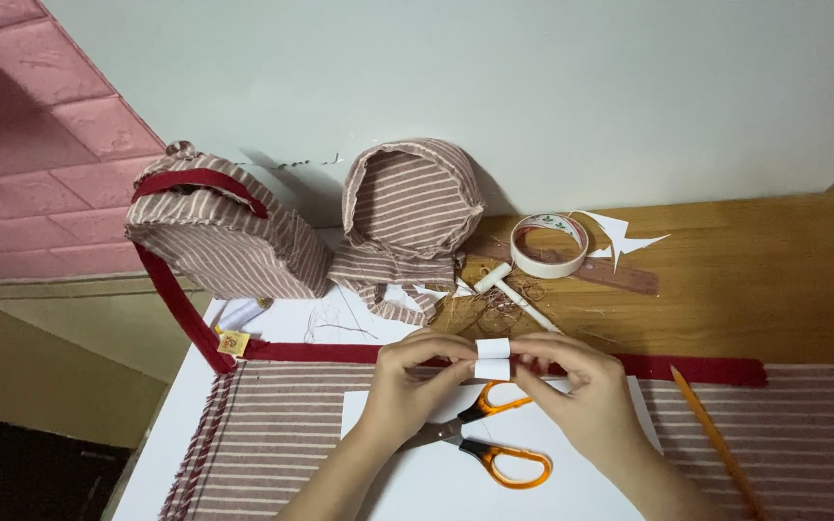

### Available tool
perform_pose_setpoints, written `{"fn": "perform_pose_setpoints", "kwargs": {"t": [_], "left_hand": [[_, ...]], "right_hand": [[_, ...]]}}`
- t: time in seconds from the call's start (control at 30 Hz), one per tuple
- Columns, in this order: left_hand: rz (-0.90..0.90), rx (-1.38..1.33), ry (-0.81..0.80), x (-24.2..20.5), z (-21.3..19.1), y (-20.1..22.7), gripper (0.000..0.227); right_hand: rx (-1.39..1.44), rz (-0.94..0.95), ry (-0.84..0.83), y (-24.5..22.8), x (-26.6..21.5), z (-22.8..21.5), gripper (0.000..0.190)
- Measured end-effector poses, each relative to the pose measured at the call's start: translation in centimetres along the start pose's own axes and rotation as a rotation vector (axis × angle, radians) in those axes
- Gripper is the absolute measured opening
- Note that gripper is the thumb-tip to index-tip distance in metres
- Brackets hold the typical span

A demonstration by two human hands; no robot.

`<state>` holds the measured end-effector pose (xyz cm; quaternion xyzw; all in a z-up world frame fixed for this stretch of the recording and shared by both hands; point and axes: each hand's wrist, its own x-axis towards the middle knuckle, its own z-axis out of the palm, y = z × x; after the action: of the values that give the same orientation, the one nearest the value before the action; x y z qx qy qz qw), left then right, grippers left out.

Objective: Cutting a small strip of paper with scissors and folding it into a small loop.

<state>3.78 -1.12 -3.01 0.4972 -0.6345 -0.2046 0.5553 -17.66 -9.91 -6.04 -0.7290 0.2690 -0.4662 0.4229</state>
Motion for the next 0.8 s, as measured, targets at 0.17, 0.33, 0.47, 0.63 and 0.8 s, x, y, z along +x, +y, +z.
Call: {"fn": "perform_pose_setpoints", "kwargs": {"t": [0.17, 0.33, 0.47, 0.63, 0.8], "left_hand": [[0.021, 0.008, 0.013, 0.1, 0.0, 0.2, 0.010], [0.051, 0.004, 0.023, 0.0, 0.1, 0.3, 0.010], [0.026, -0.014, 0.031, -0.1, 0.2, 0.0, 0.011], [0.005, -0.028, 0.042, -0.1, 0.0, 0.4, 0.009], [0.009, 0.002, 0.053, -0.2, 0.1, -0.2, 0.011]], "right_hand": [[0.044, 0.049, -0.021, -1.2, 0.1, 0.0, 0.035], [0.055, 0.086, -0.007, -1.1, 0.0, 0.1, 0.032], [0.034, 0.145, -0.011, -1.1, -0.1, 0.0, 0.033], [0.159, 0.233, -0.006, -0.5, -0.1, 0.4, 0.034], [0.165, 0.246, 0.001, 0.9, -0.4, 0.4, 0.036]]}}
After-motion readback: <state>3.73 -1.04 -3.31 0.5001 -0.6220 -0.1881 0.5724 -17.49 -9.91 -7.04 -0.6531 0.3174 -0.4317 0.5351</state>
